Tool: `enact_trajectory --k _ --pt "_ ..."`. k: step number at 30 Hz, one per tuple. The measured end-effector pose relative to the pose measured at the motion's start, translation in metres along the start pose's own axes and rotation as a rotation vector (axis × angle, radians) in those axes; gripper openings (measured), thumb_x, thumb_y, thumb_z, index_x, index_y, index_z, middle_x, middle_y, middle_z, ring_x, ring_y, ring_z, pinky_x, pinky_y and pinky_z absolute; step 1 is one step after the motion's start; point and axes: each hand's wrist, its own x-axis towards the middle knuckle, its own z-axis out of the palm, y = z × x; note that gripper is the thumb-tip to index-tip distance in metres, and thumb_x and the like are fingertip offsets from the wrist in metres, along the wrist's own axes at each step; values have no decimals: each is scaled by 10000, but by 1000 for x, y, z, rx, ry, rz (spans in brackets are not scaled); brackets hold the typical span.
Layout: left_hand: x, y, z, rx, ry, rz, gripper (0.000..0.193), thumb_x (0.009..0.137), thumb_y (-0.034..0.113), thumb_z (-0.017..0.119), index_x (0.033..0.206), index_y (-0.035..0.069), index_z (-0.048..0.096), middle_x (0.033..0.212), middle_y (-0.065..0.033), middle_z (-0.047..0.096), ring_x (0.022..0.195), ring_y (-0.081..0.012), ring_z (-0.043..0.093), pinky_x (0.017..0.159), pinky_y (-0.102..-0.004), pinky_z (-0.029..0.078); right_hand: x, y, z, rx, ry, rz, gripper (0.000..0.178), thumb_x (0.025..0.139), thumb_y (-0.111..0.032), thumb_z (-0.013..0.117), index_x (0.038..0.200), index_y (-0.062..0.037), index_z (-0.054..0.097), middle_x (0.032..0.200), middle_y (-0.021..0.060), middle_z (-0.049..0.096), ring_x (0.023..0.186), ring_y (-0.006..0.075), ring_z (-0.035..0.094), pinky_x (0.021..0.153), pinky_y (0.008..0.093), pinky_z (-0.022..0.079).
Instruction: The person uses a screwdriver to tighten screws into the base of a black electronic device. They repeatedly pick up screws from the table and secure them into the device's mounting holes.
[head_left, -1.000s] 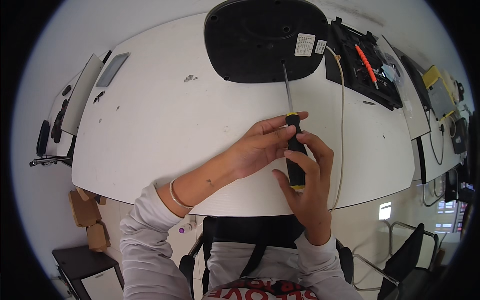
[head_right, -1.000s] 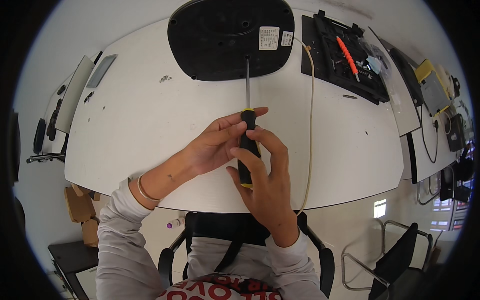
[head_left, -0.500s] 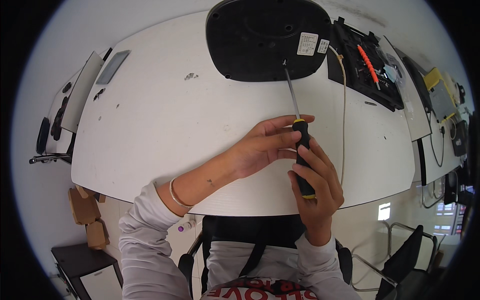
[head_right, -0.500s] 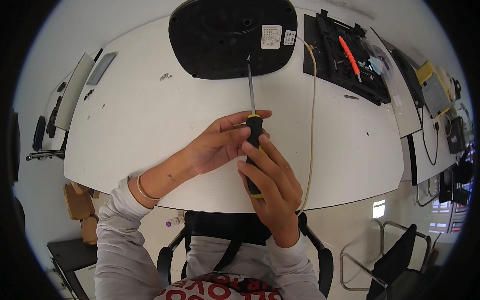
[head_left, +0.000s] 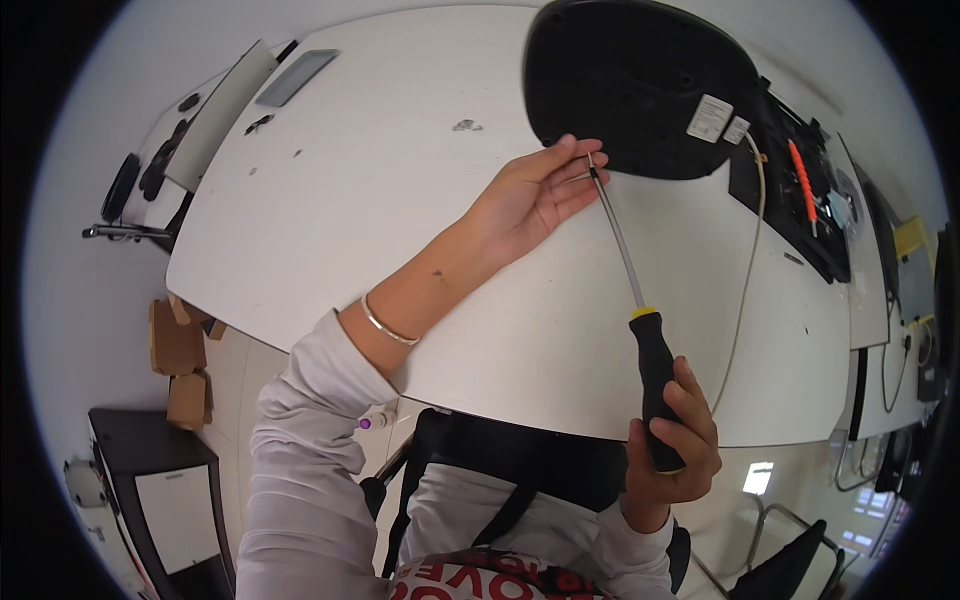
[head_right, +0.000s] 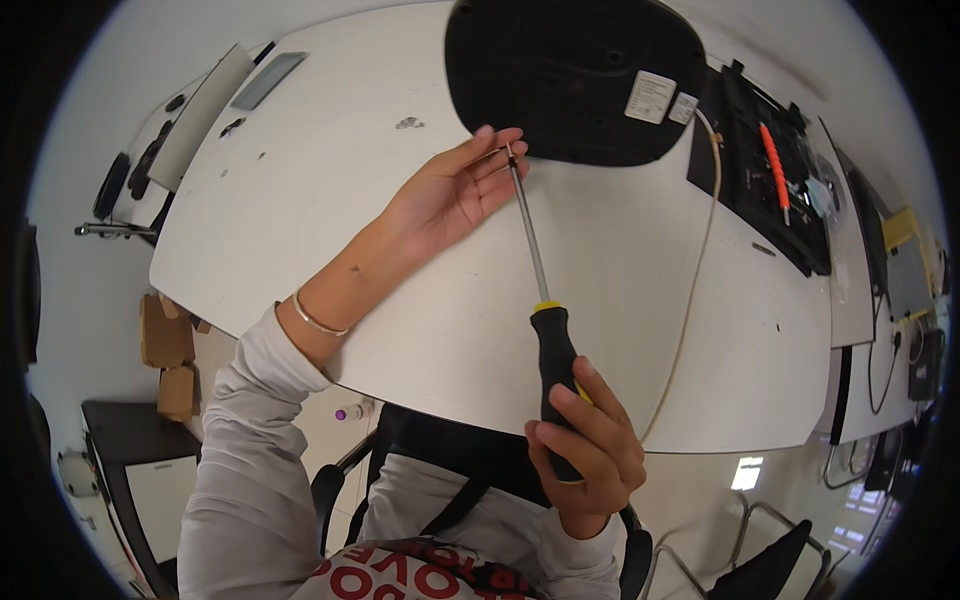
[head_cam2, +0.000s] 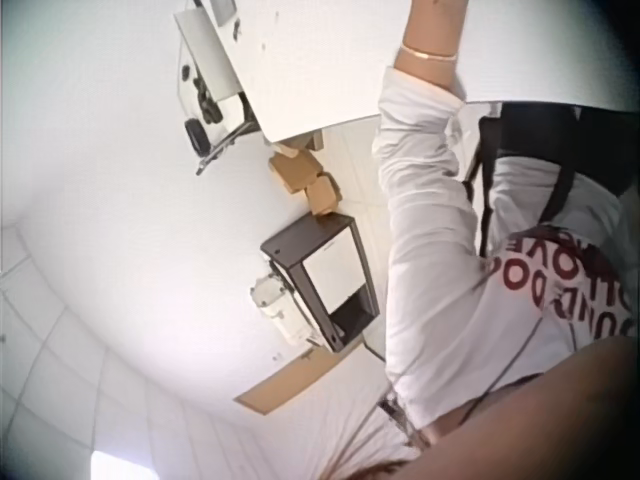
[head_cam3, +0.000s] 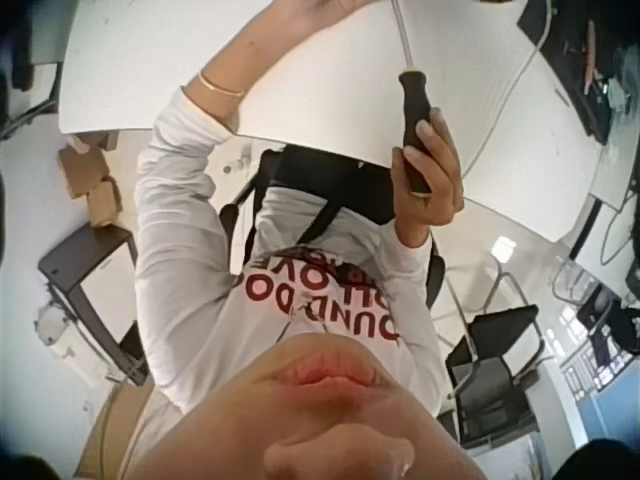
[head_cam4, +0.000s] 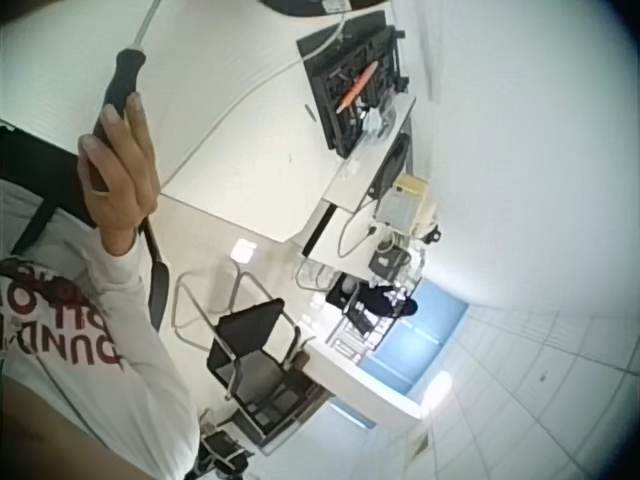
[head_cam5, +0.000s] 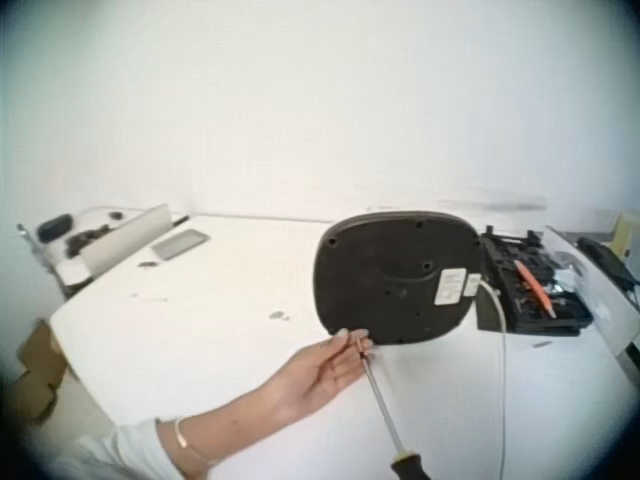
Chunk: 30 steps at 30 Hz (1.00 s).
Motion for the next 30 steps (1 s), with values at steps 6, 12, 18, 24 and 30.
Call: enact_trajectory --k 6,12,18,24,30 --pt "-6 9 -9 240 -17 13 244 909 139 576 1097 -17 595 1045 -106 636 934 -169 634 861 -260 529 -1 4 0 16 -15 11 366 599 95 751 880 -45 564 1050 146 635 1040 430 588 880 465 529" --pt "-10 26 -19 659 -2 202 180 879 99 608 1025 1 649 973 -76 664 875 -143 630 796 -245 512 -5 9 0 201 83 136 312 664 37 747 877 -48 536 1056 175 618 1050 464 568 905 532 496" --pt "-12 63 -50 1503 200 670 123 824 23 629 927 43 692 871 -39 668 787 -130 609 718 -259 496 -15 28 -8 193 205 300 355 857 -307 650 1085 -98 473 1156 118 536 1117 423 534 985 522 435" --pt "-14 87 -74 1664 391 584 188 801 -22 619 983 6 654 853 -71 677 745 -139 626 731 -269 519 -13 30 -4 172 379 478 400 837 -349 667 1040 -81 450 1096 115 539 1094 413 545 974 523 450" --pt "-3 87 -92 1532 482 579 168 796 21 662 961 -8 649 819 -71 685 766 -130 641 749 -240 520 -15 32 -8 175 290 473 340 847 -302 645 1011 -84 442 1110 110 529 1111 424 528 970 539 446"
